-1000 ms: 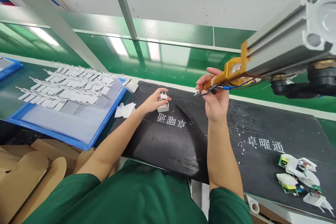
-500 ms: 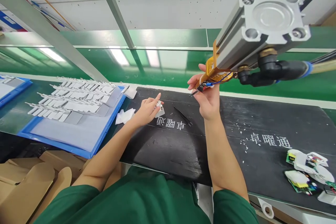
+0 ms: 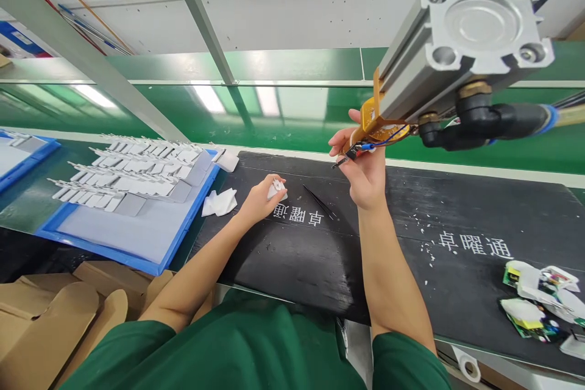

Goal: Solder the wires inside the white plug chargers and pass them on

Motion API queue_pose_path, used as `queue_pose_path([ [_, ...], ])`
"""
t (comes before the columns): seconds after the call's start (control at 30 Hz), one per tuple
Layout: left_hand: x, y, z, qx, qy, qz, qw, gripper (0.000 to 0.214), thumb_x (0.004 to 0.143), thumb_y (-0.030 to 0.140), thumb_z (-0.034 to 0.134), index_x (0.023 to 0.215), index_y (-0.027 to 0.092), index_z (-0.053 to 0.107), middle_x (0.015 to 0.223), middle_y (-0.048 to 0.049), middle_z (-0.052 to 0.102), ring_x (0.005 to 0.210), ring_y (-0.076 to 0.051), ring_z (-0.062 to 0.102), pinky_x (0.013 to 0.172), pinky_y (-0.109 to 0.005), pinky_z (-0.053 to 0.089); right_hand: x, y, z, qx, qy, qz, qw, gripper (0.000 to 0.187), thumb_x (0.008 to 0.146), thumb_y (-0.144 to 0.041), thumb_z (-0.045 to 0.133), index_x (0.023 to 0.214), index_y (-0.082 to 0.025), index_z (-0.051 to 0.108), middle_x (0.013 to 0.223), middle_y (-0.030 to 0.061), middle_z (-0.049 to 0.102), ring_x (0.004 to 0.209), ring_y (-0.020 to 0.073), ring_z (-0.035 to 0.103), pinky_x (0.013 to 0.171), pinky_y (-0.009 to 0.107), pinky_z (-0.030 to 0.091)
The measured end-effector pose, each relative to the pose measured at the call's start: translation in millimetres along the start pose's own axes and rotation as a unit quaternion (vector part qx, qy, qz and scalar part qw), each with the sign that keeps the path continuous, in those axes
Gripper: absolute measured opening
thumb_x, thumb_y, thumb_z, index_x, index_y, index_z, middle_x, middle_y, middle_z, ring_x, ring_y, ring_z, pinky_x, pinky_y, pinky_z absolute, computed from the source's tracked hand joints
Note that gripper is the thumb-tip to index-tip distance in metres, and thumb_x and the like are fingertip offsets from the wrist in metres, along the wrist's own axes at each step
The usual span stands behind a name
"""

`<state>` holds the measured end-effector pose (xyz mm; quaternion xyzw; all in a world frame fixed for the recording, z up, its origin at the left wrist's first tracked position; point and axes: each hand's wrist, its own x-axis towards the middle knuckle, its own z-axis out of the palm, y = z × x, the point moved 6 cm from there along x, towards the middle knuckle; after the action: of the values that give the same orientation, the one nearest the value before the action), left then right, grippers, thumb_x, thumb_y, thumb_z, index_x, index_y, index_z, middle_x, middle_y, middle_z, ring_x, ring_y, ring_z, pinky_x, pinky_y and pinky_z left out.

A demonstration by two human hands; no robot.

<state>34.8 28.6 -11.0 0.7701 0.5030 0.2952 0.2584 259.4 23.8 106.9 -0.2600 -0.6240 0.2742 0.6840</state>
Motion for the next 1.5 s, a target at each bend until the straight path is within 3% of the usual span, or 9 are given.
queue_pose_path([
  [0.5,-4.7,2.7,2.5,0.214,-0.083,-0.035,0.973,0.038,0.096,0.034,0.055,0.128,0.016,0.050,0.109,-0.0116,0.071,0.102,-0.027,0.068,0.082,-0.034,0.052,3.1,0.4,-5.3,0.018,0.023,0.009,1.000,0.041,0.072,-0.040,0.075,0.111,-0.037,0.064,0.088,-0.0023,0.068,0.069,0.0158,0.058,0.065,0.035,0.049],
  [0.6,0.6,-2.2,-8.3,0.234,-0.043,-0.001,0.971,0.036,0.094,0.035,0.059,0.124,0.016,0.054,0.108,-0.0123,0.070,0.105,-0.028,0.066,0.092,-0.038,0.049,4.2,1.1,-6.1,0.012,0.023,0.013,1.000,0.042,0.071,-0.039,0.075,0.112,-0.036,0.064,0.087,-0.0012,0.068,0.068,0.0156,0.058,0.064,0.035,0.049],
  [0.77,15.8,-33.6,-60.5,0.302,0.104,-0.048,0.947,0.034,0.090,0.032,0.063,0.119,0.014,0.060,0.125,-0.0197,0.065,0.127,-0.035,0.054,0.114,-0.051,0.033,6.1,2.6,-8.0,0.017,0.023,0.010,1.000,0.045,0.070,-0.036,0.075,0.114,-0.034,0.064,0.086,-0.0010,0.069,0.067,0.0142,0.059,0.061,0.032,0.047],
  [0.97,26.9,-63.7,-95.9,0.320,0.182,-0.186,0.911,0.050,0.088,0.037,0.064,0.128,0.008,0.058,0.162,-0.0290,0.025,0.154,-0.045,0.017,0.122,-0.062,0.016,6.5,4.2,-9.6,0.016,0.032,0.007,0.999,0.046,0.070,-0.039,0.075,0.113,-0.033,0.063,0.085,-0.0017,0.068,0.067,0.0145,0.059,0.062,0.034,0.048],
  [1.07,28.6,-69.2,-92.9,0.323,0.155,-0.235,0.904,0.062,0.091,0.040,0.061,0.143,0.007,0.048,0.156,-0.0321,0.034,0.148,-0.046,0.031,0.118,-0.062,0.024,6.1,3.3,-9.4,0.018,0.032,0.000,0.999,0.041,0.071,-0.037,0.075,0.110,-0.031,0.063,0.085,-0.0013,0.068,0.067,0.0140,0.059,0.062,0.033,0.047],
  [1.17,29.8,-67.8,-85.8,0.317,0.128,-0.223,0.913,0.063,0.093,0.035,0.058,0.146,0.006,0.044,0.144,-0.0311,0.049,0.134,-0.042,0.049,0.113,-0.055,0.035,5.9,3.3,-9.1,0.022,0.030,-0.004,0.999,0.043,0.071,-0.037,0.075,0.112,-0.031,0.063,0.085,-0.0012,0.068,0.067,0.0138,0.059,0.062,0.033,0.046],
  [1.3,31.4,-61.6,-80.5,0.227,0.113,-0.154,0.955,0.055,0.087,0.029,0.066,0.138,0.011,0.054,0.131,-0.0236,0.057,0.127,-0.036,0.054,0.110,-0.049,0.041,6.8,4.3,-9.9,0.018,0.026,-0.002,0.999,0.042,0.070,-0.040,0.076,0.110,-0.032,0.064,0.085,-0.0022,0.069,0.067,0.0147,0.059,0.064,0.034,0.048],
  [1.4,26.6,-63.0,-86.4,0.029,0.129,-0.170,0.976,0.055,0.086,0.030,0.066,0.137,0.015,0.053,0.125,-0.0167,0.061,0.121,-0.030,0.058,0.107,-0.046,0.045,7.1,4.3,-10.9,0.016,0.027,-0.001,1.000,0.045,0.069,-0.041,0.076,0.112,-0.035,0.065,0.084,-0.0029,0.069,0.066,0.0152,0.059,0.062,0.034,0.047],
  [1.5,14.1,-62.1,-91.2,-0.251,0.128,-0.214,0.935,0.055,0.096,0.045,0.049,0.144,0.020,0.045,0.122,-0.0119,0.064,0.109,-0.024,0.064,0.092,-0.041,0.055,6.6,4.4,-12.9,0.007,0.046,0.013,0.999,0.043,0.067,-0.040,0.076,0.109,-0.035,0.066,0.082,-0.0020,0.069,0.064,0.0159,0.058,0.061,0.035,0.047],
])
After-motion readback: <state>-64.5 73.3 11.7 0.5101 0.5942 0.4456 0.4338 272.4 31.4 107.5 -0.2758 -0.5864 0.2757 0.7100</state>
